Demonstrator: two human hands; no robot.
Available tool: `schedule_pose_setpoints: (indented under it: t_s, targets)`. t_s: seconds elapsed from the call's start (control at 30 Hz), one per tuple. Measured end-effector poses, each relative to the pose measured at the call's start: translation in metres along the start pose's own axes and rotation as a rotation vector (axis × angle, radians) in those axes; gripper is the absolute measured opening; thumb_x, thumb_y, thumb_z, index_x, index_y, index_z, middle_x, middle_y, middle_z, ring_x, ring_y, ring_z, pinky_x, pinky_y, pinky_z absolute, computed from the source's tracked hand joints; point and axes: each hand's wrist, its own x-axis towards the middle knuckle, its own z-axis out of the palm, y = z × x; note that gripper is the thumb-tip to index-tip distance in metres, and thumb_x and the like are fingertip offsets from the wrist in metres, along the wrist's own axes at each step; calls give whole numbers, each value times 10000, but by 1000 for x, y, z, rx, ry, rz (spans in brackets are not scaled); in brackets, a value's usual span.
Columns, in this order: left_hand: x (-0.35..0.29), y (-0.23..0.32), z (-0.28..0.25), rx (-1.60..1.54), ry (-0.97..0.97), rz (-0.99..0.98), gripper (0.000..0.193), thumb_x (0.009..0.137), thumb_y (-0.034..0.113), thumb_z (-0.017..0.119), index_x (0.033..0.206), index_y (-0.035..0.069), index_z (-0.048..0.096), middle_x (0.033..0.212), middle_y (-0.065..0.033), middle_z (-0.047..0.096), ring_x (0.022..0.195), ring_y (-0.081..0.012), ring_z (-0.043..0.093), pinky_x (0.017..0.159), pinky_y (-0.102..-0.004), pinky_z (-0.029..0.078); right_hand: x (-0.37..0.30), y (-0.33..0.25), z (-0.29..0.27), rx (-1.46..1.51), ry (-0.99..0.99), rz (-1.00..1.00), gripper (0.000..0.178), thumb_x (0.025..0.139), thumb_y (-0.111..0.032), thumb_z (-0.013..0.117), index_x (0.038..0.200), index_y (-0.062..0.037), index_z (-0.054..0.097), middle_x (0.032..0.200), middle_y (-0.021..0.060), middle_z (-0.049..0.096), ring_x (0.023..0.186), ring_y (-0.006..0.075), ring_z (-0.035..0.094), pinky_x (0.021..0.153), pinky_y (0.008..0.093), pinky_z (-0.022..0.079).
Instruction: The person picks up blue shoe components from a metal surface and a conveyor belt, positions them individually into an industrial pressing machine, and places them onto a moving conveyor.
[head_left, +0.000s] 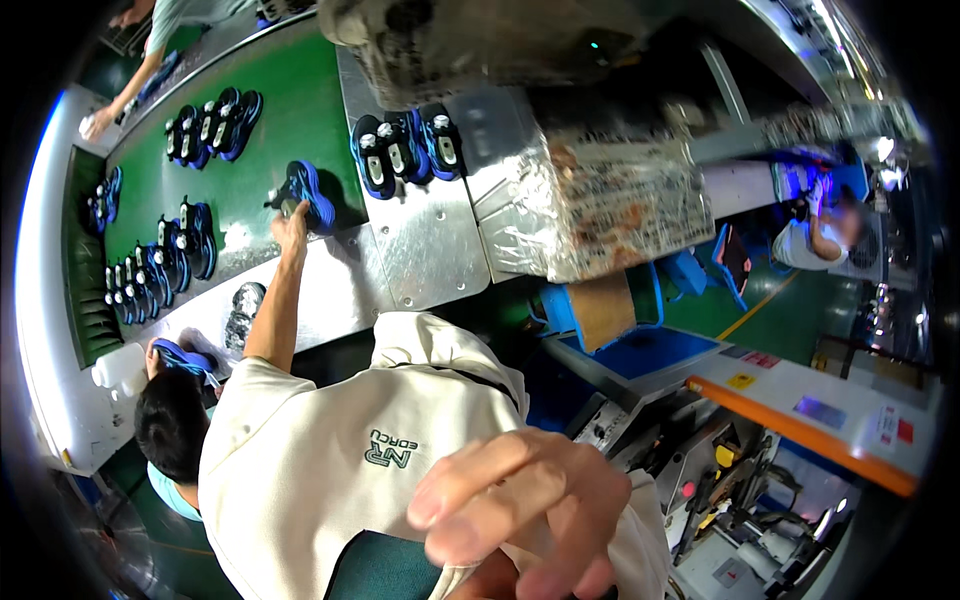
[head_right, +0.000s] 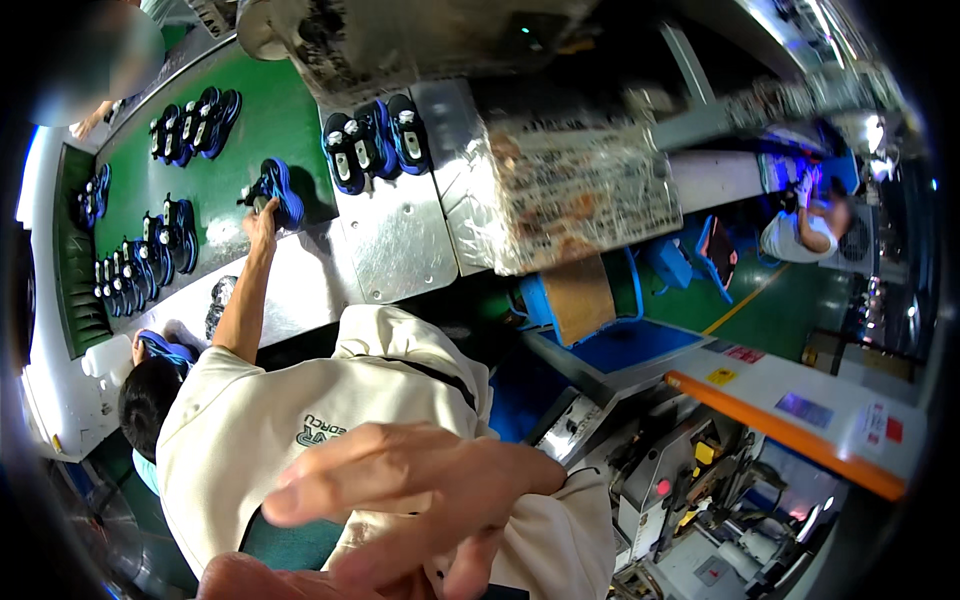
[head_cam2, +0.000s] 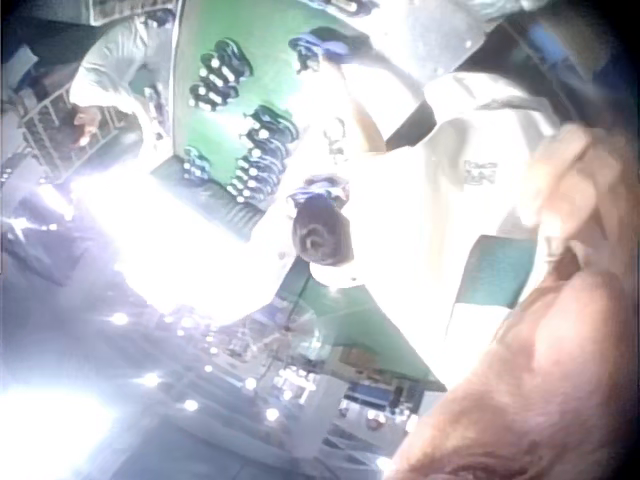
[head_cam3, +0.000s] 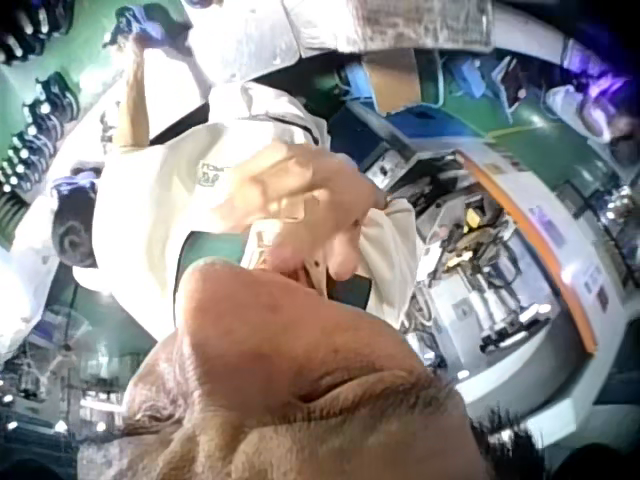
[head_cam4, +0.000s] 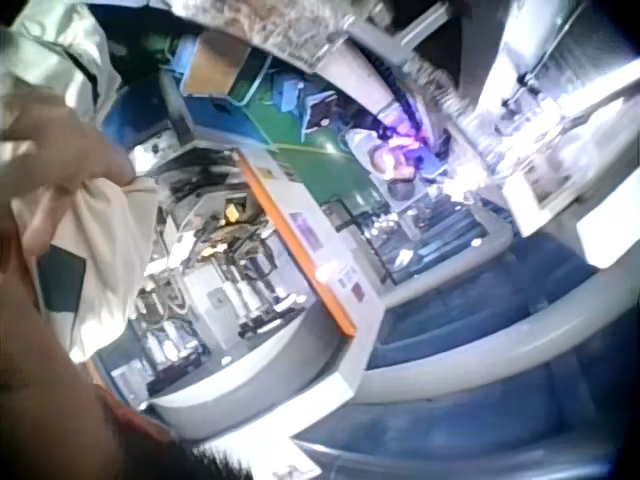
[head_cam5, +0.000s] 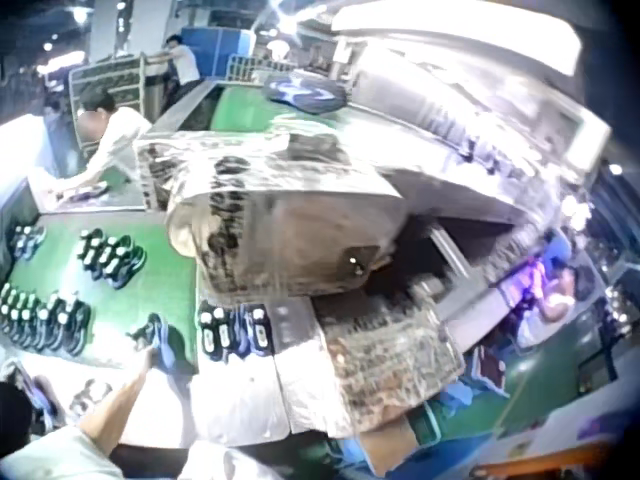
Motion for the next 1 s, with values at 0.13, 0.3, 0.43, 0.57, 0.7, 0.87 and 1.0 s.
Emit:
schedule_pose_setpoints:
  t_s: [0.13, 0.3, 0.43, 0.57, 0.7, 0.87, 1.0]
  targets:
    - [30, -14, 36, 275, 1, 125, 658, 702, 296, 802, 1165, -95, 546, 1085, -284, 638, 1004, -385, 630, 872, -402, 483, 21, 19, -30, -224, -141, 235, 749, 918, -625, 420, 1245, 41, 523, 1241, 307, 531, 1100, 434, 567, 890, 519, 480]
    - [0, 0, 92, 430, -157, 330, 602, 778, 246, 704, 1278, 7, 469, 1064, -268, 631, 993, -434, 610, 875, -459, 469, 50, 47, -44, -162, -155, 374, 691, 923, -569, 501, 1226, 51, 543, 1215, 328, 545, 1079, 423, 593, 887, 507, 494]
    - [25, -47, 81, 475, -90, 541, 656, 857, 435, 650, 1312, 12, 438, 1141, -290, 603, 1058, -442, 587, 915, -444, 462, 62, 78, -33, -19, -136, 275, 818, 850, -638, 574, 1182, 109, 569, 1155, 305, 604, 1054, 370, 620, 891, 463, 486]
    - [-4, 20, 77, 279, -486, 182, 874, 803, 445, 741, 1399, -57, 344, 1244, -259, 570, 1053, -299, 626, 906, -370, 484, 74, 72, -21, 157, 28, 159, 887, 811, -663, 606, 1234, 114, 540, 1227, 254, 590, 1151, 381, 565, 937, 449, 460]
    - [0, 8, 40, 179, -197, 177, 894, 803, 392, 768, 1415, -77, 316, 1255, -241, 560, 1113, -256, 581, 928, -341, 468, 76, 31, -57, 211, -109, 202, 828, 818, -602, 634, 1242, 103, 537, 1237, 244, 585, 1159, 388, 559, 942, 461, 462]
    - [25, 174, -28, -252, 16, 577, 632, 913, 278, 668, 1370, -68, 402, 1287, -152, 569, 1124, -211, 583, 928, -314, 466, 69, -46, -137, -565, 38, 125, 383, 866, -221, 666, 1103, 68, 584, 1133, 321, 588, 1018, 344, 625, 845, 427, 526]
    - [-107, 433, -18, -335, 37, 1157, 555, 963, 303, 580, 1361, -54, 426, 1278, -194, 570, 1170, -246, 569, 1000, -350, 446, 32, -93, -220, -1517, 389, 256, 313, 823, -69, 667, 1115, 31, 616, 1178, 165, 636, 1068, 293, 620, 876, 356, 515]
